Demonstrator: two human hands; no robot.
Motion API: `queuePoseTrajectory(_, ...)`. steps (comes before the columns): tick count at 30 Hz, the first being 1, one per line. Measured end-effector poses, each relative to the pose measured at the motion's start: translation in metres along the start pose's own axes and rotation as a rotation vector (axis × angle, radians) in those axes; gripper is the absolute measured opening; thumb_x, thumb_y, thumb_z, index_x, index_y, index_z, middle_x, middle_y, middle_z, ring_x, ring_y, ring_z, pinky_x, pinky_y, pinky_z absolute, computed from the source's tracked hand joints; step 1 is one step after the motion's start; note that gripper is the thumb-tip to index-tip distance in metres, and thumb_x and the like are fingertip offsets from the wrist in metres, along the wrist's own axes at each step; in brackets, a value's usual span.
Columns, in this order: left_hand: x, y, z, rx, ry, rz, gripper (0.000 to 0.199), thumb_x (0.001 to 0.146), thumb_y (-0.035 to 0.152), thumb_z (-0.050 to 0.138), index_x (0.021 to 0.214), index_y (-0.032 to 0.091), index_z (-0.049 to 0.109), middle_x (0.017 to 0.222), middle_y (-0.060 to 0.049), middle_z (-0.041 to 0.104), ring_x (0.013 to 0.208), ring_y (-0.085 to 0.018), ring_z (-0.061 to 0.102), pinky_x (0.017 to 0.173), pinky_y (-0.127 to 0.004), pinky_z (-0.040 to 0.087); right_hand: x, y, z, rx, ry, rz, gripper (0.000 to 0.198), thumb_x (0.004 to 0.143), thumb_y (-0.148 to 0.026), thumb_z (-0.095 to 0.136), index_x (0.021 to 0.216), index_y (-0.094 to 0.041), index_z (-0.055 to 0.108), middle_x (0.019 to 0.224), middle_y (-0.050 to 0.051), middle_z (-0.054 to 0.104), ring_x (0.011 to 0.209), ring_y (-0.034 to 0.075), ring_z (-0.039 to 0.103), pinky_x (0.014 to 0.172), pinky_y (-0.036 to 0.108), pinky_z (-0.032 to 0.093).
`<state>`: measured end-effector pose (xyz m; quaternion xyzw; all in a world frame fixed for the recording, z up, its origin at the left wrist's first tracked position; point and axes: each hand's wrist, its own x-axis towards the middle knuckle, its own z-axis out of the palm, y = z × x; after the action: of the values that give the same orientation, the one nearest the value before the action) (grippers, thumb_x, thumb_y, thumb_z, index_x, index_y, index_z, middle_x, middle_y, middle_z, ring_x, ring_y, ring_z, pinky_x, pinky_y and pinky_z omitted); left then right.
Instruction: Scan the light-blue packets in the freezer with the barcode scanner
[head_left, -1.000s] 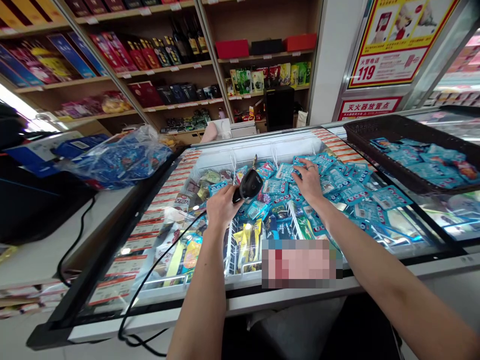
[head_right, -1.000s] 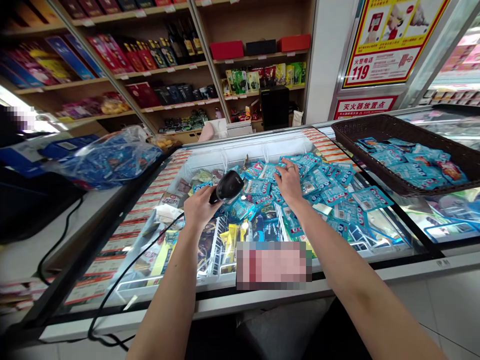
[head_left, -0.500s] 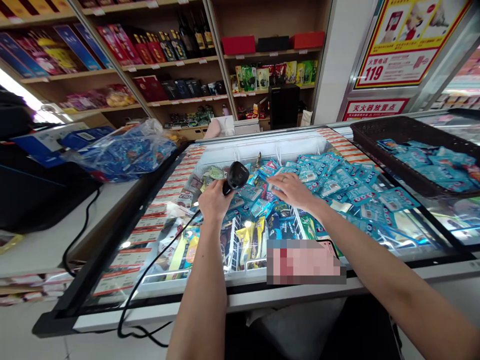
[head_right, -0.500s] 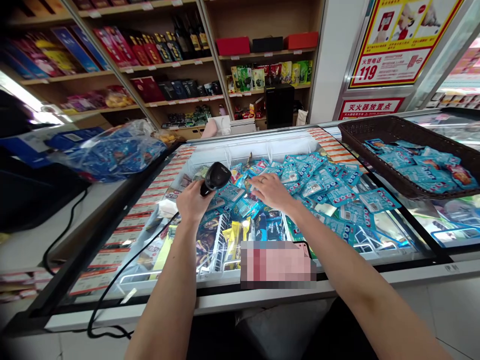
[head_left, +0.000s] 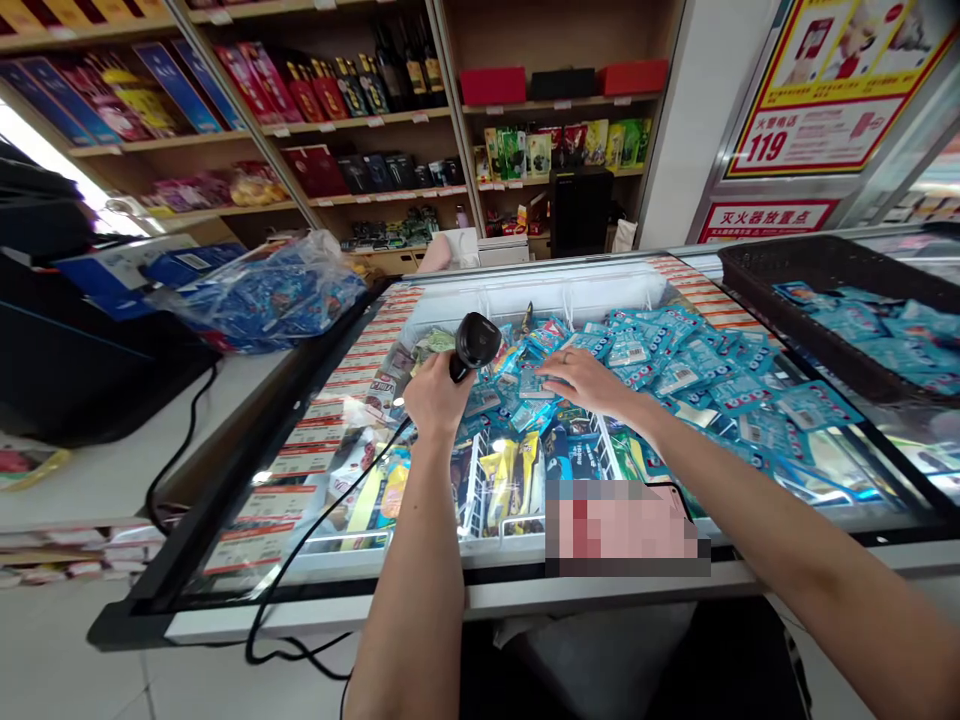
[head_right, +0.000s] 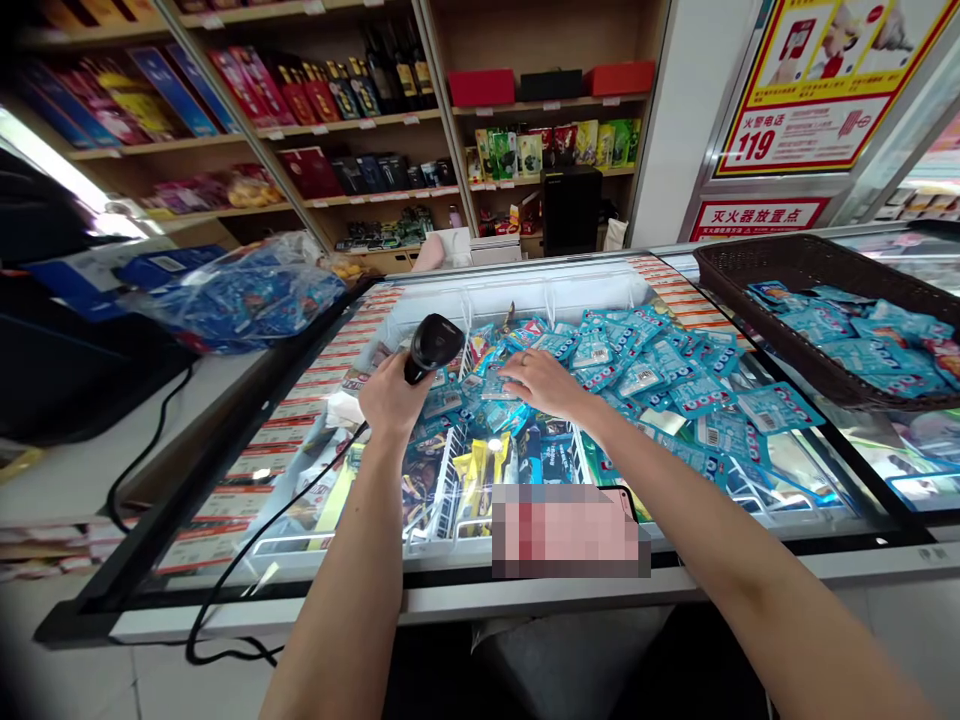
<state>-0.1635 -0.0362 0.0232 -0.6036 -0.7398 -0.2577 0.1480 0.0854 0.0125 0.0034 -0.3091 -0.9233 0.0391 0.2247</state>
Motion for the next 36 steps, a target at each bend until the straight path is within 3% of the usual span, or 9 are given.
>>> queuePoseTrajectory(4, -0.001, 0.001, 0.000, -0.009, 0.005, 0.030, 0.034, 0.079, 0.044, 0.053, 0.107, 0.026, 0.060, 0.102, -0.003, 0.067, 0.089, -0.023, 0.062, 0.064, -0.030, 0.039, 0.018, 0.013, 0.003, -0.048, -0.110, 0.048, 0.058, 0.088, -0.055, 0.041, 0.135, -0.021, 0.045, 0.136, 0.012, 0.047, 0.123, 0.029, 0.043, 0.100, 0.046, 0.032)
queuePoseTrajectory(7, -0.001, 0.002, 0.000, -0.009, 0.002, 0.038, 0.034, 0.079, 0.044, 0.054, 0.107, 0.026, 0.060, 0.102, -0.003, 0.067, 0.092, -0.023, 0.061, 0.064, -0.030, 0.039, 0.028, 0.021, 0.005, -0.086, -0.206, 0.062, 0.073, 0.078, -0.066, 0.050, 0.135, -0.022, 0.044, 0.131, 0.013, 0.052, 0.121, 0.034, 0.043, 0.100, 0.049, 0.029)
queuePoseTrajectory(10, -0.001, 0.002, 0.000, -0.010, -0.001, 0.043, 0.035, 0.079, 0.044, 0.054, 0.107, 0.025, 0.060, 0.103, -0.004, 0.067, 0.093, -0.023, 0.061, 0.066, -0.030, 0.040, 0.033, 0.027, 0.007, -0.090, -0.193, 0.108, 0.083, 0.063, -0.067, 0.065, 0.131, -0.021, 0.048, 0.123, 0.014, 0.055, 0.116, 0.034, 0.045, 0.097, 0.048, 0.032)
queuePoseTrajectory(14, -0.002, 0.003, -0.001, -0.029, 0.009, 0.065, 0.035, 0.079, 0.043, 0.054, 0.108, 0.025, 0.061, 0.102, -0.005, 0.067, 0.092, -0.024, 0.061, 0.066, -0.030, 0.040, 0.035, 0.033, 0.010, 0.013, -0.025, 0.253, 0.078, 0.055, -0.060, 0.074, 0.119, -0.019, 0.056, 0.114, 0.013, 0.059, 0.110, 0.033, 0.048, 0.090, 0.045, 0.038)
queuePoseTrajectory(18, -0.003, 0.005, 0.000, -0.043, 0.018, 0.087, 0.036, 0.078, 0.041, 0.055, 0.109, 0.024, 0.061, 0.101, -0.006, 0.067, 0.093, -0.024, 0.061, 0.067, -0.030, 0.040, 0.031, 0.043, 0.012, 0.354, 0.150, 0.380, 0.042, 0.068, -0.052, 0.065, 0.094, -0.019, 0.062, 0.085, 0.003, 0.063, 0.080, 0.021, 0.057, 0.073, 0.035, 0.045)
queuePoseTrajectory(21, -0.003, 0.006, 0.001, -0.042, 0.026, 0.093, 0.035, 0.079, 0.042, 0.055, 0.108, 0.023, 0.062, 0.102, -0.005, 0.067, 0.093, -0.024, 0.061, 0.067, -0.029, 0.040, 0.026, 0.051, 0.010, 0.578, 0.303, 0.420, 0.030, 0.071, -0.047, 0.063, 0.082, -0.019, 0.060, 0.074, -0.001, 0.060, 0.069, 0.016, 0.055, 0.066, 0.031, 0.046)
queuePoseTrajectory(27, -0.002, 0.006, 0.004, -0.075, 0.036, 0.154, 0.035, 0.078, 0.042, 0.056, 0.107, 0.023, 0.061, 0.100, -0.005, 0.067, 0.093, -0.023, 0.061, 0.067, -0.029, 0.039, 0.015, 0.054, -0.007, 0.814, 0.537, 0.580, 0.031, 0.071, -0.048, 0.063, 0.086, -0.022, 0.055, 0.073, -0.001, 0.054, 0.058, 0.015, 0.054, 0.052, 0.034, 0.051)
queuePoseTrajectory(31, -0.004, 0.009, 0.006, -0.113, 0.015, 0.236, 0.034, 0.079, 0.043, 0.056, 0.106, 0.023, 0.061, 0.097, -0.004, 0.067, 0.092, -0.022, 0.061, 0.067, -0.027, 0.039, -0.004, 0.056, -0.016, 0.853, 0.668, 0.641, 0.033, 0.070, -0.047, 0.064, 0.088, -0.022, 0.051, 0.064, -0.003, 0.046, 0.053, 0.015, 0.052, 0.052, 0.039, 0.054)
queuePoseTrajectory(36, -0.009, 0.018, 0.009, -0.116, -0.067, 0.333, 0.034, 0.078, 0.042, 0.057, 0.107, 0.024, 0.061, 0.097, -0.004, 0.067, 0.090, -0.021, 0.062, 0.066, -0.027, 0.040, -0.026, 0.064, -0.012, 0.796, 0.699, 0.684, 0.039, 0.070, -0.053, 0.062, 0.092, -0.024, 0.049, 0.064, -0.003, 0.046, 0.053, 0.020, 0.058, 0.050, 0.040, 0.052)
